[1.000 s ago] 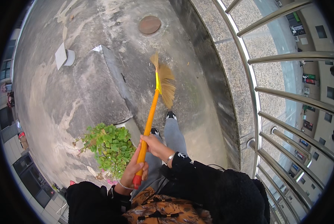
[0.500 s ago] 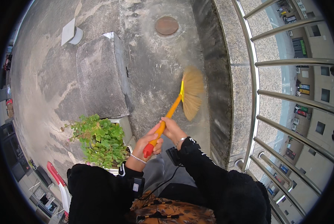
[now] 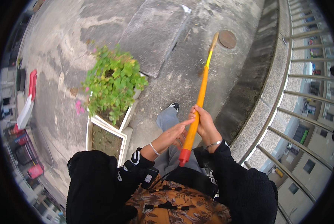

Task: The person sweeps a concrete rooftop terrace with a yellow broom, moving around planters and a children's slide. The person briefly stops to pull a small weed by hand from the floor before resuming sweeping.

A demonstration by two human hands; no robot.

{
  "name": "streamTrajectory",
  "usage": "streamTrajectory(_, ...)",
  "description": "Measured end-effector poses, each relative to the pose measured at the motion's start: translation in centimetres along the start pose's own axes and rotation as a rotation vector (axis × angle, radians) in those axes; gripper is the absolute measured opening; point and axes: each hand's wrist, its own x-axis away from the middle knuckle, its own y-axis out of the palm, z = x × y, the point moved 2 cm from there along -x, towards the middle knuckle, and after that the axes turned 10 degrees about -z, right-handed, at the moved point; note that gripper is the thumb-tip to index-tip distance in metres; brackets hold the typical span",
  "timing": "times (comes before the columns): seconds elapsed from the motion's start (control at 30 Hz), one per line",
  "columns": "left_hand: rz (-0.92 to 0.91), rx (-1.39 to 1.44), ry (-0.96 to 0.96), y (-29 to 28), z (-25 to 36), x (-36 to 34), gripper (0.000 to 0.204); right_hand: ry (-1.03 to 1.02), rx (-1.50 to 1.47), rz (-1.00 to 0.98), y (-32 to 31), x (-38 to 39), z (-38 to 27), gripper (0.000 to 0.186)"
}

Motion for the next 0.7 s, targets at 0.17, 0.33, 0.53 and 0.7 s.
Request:
streamTrajectory(0.17,0.136,0.281,0.129,0.8,-10.1,9.2,0.039,0.363,0.067,0.059,1.7,10.7,7.5,0.012)
streamTrajectory(0.33,0.331,0.493,0.068,2.5,-19.9,15.5,0.042,0.780,0.345,0.059,2.3,17.3,15.9,0.015)
streamTrajectory(0.53,0.305,0.887,0.227,4.7,-27.0,17.8,0.046,1.125,0.535,-0.003,0.9,18.3,22.6,0.016)
streamTrajectory(0.7,0.642,1.104,0.317,3.1,-31.3,15.7,0.031,1.247,0.434,0.107,-3.1,16.6,25.1,0.019)
